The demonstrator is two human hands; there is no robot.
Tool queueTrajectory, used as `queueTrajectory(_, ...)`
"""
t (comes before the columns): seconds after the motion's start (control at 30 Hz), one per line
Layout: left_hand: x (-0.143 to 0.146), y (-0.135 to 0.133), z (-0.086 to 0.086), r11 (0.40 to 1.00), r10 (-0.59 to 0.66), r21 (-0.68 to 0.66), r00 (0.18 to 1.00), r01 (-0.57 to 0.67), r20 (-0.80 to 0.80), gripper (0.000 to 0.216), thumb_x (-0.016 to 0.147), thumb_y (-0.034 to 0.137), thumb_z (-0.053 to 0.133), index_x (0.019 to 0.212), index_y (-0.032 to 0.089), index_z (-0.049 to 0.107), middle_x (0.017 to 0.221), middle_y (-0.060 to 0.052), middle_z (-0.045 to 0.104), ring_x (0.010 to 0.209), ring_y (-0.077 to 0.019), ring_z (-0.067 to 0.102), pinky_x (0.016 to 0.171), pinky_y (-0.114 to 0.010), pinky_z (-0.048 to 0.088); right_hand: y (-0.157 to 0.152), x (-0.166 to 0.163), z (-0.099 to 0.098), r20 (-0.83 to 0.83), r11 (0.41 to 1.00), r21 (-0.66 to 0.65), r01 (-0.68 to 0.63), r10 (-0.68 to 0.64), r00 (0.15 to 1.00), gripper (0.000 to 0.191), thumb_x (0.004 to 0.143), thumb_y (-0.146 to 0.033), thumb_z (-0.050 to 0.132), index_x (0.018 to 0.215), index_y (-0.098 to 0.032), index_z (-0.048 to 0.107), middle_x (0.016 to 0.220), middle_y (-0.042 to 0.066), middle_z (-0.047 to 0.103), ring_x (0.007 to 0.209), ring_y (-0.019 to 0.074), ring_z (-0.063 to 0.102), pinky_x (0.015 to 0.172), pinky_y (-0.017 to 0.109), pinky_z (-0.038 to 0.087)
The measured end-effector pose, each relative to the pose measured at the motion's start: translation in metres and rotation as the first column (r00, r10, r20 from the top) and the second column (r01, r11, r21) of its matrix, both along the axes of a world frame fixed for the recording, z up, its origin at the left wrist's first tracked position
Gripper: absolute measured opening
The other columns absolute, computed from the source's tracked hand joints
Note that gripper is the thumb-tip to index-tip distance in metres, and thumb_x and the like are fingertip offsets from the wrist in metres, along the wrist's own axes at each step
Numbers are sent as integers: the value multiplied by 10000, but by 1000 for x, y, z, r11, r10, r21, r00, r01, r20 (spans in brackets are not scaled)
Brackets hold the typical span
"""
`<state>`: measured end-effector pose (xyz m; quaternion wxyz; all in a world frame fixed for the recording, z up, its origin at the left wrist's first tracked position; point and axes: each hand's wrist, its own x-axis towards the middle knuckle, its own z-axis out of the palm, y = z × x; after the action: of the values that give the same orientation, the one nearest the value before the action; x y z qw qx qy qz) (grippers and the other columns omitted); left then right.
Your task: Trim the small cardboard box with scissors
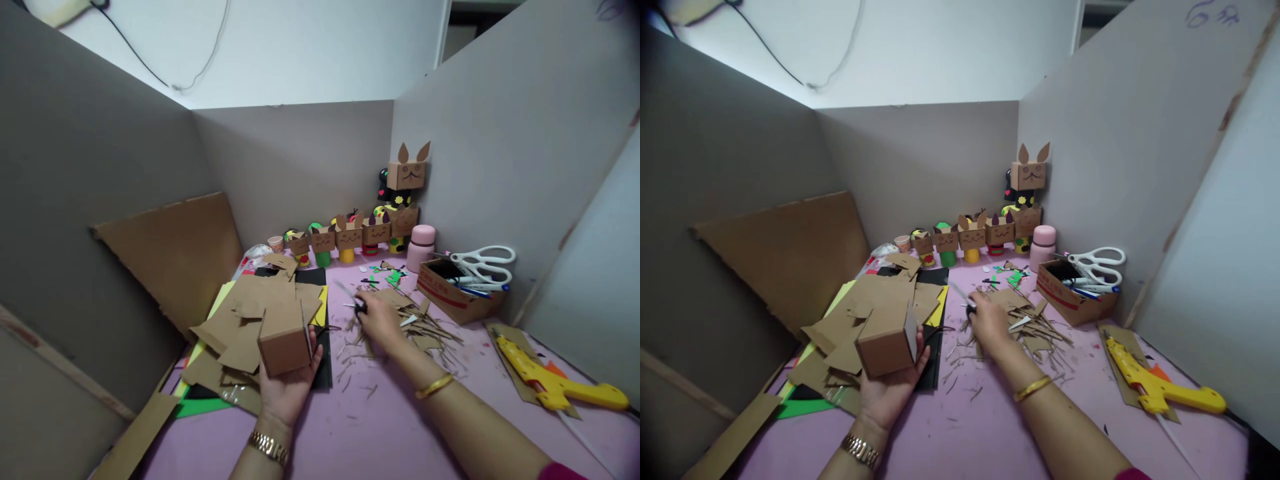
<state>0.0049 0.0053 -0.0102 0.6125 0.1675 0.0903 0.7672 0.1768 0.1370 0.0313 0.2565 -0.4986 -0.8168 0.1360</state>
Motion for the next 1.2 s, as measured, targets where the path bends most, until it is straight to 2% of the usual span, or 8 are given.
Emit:
queueTrajectory(0.1, 2, 1, -1, 1000, -8, 1, 1000, 8, 8, 498, 853, 439, 442, 1104, 76, 671, 1136, -260, 669, 1024, -332, 652, 914, -502, 465, 10, 28, 4, -14, 995, 20, 96, -96, 995, 289, 923, -287, 546, 1191, -179, 541, 1200, 82, 569, 1002, 226, 594, 842, 436, 502)
queueTrajectory(0.2, 4, 2, -3, 1000, -23, 1, 1000, 23, 5, 504, 861, 427, 432, 1096, 53, 674, 1133, -288, 658, 1011, -351, 655, 894, -519, 474, 8, 28, 2, -25, 999, 7, 47, -47, 999, 288, 923, -286, 546, 1190, -176, 541, 1188, 81, 576, 985, 220, 601, 827, 426, 510)
queueTrajectory(0.37, 1, 1, -5, 1000, -18, 21, 1000, 18, -12, 518, 861, 450, 427, 1102, 63, 673, 1142, -274, 658, 1043, -349, 639, 904, -507, 474, -8, -22, -7, -23, 977, -60, -207, 206, 978, 251, 918, -289, 556, 1141, -175, 571, 1146, 71, 599, 955, 206, 612, 806, 403, 519)
queueTrajectory(0.5, -2, 1, -7, 999, -19, 35, 1000, 19, -24, 504, 848, 463, 443, 1111, 101, 674, 1149, -231, 670, 1067, -338, 628, 921, -494, 468, -19, -57, -12, -29, 959, -101, -264, 263, 964, 270, 910, -290, 569, 1151, -166, 563, 1145, 71, 596, 961, 215, 612, 805, 411, 518)
queueTrajectory(0.77, 0, 2, -8, 1000, -25, 7, 1000, 25, -9, 509, 852, 462, 444, 1117, 90, 668, 1154, -257, 659, 1054, -336, 635, 920, -499, 464, 3, -28, -5, -226, 981, -173, -88, 48, 973, 266, 918, -286, 556, 1161, -180, 560, 1186, 76, 577, 999, 222, 595, 836, 426, 503)
queueTrajectory(0.9, 1, 2, -6, 1000, -26, 2, 1000, 26, -2, 488, 850, 432, 464, 1107, 74, 672, 1152, -285, 649, 1043, -346, 640, 905, -511, 470, 17, 6, 5, -429, 967, -252, -46, -69, 901, 319, 915, -279, 558, 1218, -183, 521, 1242, 86, 538, 1036, 240, 575, 851, 449, 495)
queueTrajectory(1.13, 1, 3, -4, 999, -46, 6, 999, 46, 1, 450, 843, 430, 484, 1084, 110, 689, 1113, -245, 686, 1026, -354, 647, 890, -514, 483, -35, -13, -20, -715, 772, -484, -411, -78, 695, 196, 910, -270, 574, 1055, -139, 593, 973, 40, 637, 750, 147, 635, 634, 303, 550)
queueTrajectory(1.2, 1, 2, -3, 999, -52, 7, 999, 52, 2, 471, 843, 450, 478, 1092, 107, 684, 1110, -246, 687, 1029, -353, 646, 889, -510, 486, -31, -14, -18, -779, 759, -484, -436, -146, 609, 209, 918, -281, 559, 1074, -142, 578, 976, 40, 629, 737, 142, 628, 624, 297, 543)
